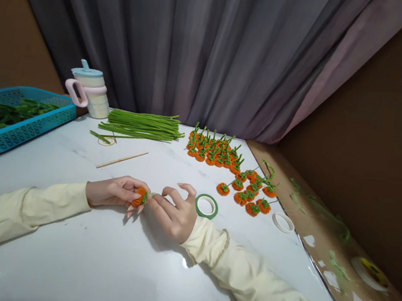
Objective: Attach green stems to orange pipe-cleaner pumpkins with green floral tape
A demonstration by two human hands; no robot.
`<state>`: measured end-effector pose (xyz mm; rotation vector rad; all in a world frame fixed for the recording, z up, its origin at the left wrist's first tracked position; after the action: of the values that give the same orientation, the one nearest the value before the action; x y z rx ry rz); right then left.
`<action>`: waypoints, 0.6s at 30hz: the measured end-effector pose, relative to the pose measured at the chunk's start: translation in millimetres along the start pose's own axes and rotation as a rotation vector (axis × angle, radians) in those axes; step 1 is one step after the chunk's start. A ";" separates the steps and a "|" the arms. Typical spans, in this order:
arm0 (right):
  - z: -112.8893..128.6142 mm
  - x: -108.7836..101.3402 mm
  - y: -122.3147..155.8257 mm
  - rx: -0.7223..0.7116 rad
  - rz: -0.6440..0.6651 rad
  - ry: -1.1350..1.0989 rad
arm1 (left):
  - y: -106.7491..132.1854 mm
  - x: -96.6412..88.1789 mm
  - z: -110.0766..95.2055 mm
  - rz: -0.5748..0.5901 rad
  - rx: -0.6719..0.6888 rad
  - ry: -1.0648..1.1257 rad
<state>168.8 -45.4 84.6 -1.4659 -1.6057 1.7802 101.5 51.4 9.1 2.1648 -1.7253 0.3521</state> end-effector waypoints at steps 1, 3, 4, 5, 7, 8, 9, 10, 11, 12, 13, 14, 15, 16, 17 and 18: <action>-0.9 0.8 -0.3 0.018 0.005 0.006 | 0.0 -0.4 -0.2 -0.005 0.003 -0.004; -2.5 2.2 -0.8 0.049 0.020 0.018 | 0.3 -1.1 -0.5 -0.013 0.007 -0.012; -3.2 3.0 -1.0 0.061 0.032 0.024 | 0.4 -1.3 -0.8 -0.016 0.010 -0.017; -3.7 3.7 -1.1 0.070 0.043 0.029 | 0.5 -1.6 -1.1 -0.020 0.012 -0.020; -4.3 4.6 -0.9 0.080 0.058 0.042 | 0.6 -2.1 -1.7 -0.028 0.015 -0.020; -4.4 5.0 -0.8 0.081 0.063 0.050 | 0.6 -2.3 -2.0 -0.032 0.015 -0.016; -4.5 5.2 -0.8 0.081 0.066 0.061 | 0.6 -2.4 -2.3 -0.035 0.015 -0.009; -4.4 5.4 -0.8 0.081 0.068 0.076 | 0.6 -2.6 -2.6 -0.037 0.016 -0.003; -4.2 5.7 -0.9 0.078 0.071 0.093 | 0.7 -2.7 -2.9 -0.039 0.017 0.002; -3.9 5.9 -1.1 0.074 0.074 0.111 | 0.7 -2.8 -3.3 -0.039 0.020 0.004; -3.5 6.0 -1.4 0.068 0.076 0.128 | 0.8 -2.7 -3.6 -0.039 0.022 0.005; -3.1 6.1 -1.7 0.061 0.079 0.145 | 0.9 -2.7 -3.9 -0.039 0.024 0.005; -2.6 6.2 -1.9 0.053 0.082 0.163 | 1.0 -2.8 -4.1 -0.041 0.025 0.003; -2.1 6.3 -2.2 0.044 0.086 0.181 | 1.0 -3.0 -4.3 -0.043 0.024 0.002; -1.5 6.4 -2.4 0.033 0.089 0.201 | 1.0 -3.2 -4.3 -0.047 0.022 0.000; -0.9 6.6 -2.5 0.021 0.094 0.221 | 1.0 -3.5 -4.2 -0.050 0.019 -0.001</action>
<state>165.8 -39.0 83.9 -1.6877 -1.4256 1.6115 99.8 56.0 11.6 2.2175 -1.6711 0.3560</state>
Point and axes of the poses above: each hand's wrist, its own y-axis away from the middle knuckle, its own x-axis out of the palm, z = x × y, the point moved 8 cm from there along -y, towards the middle knuckle, and after that the axes turned 4 degrees about x, right-handed, at the moved point
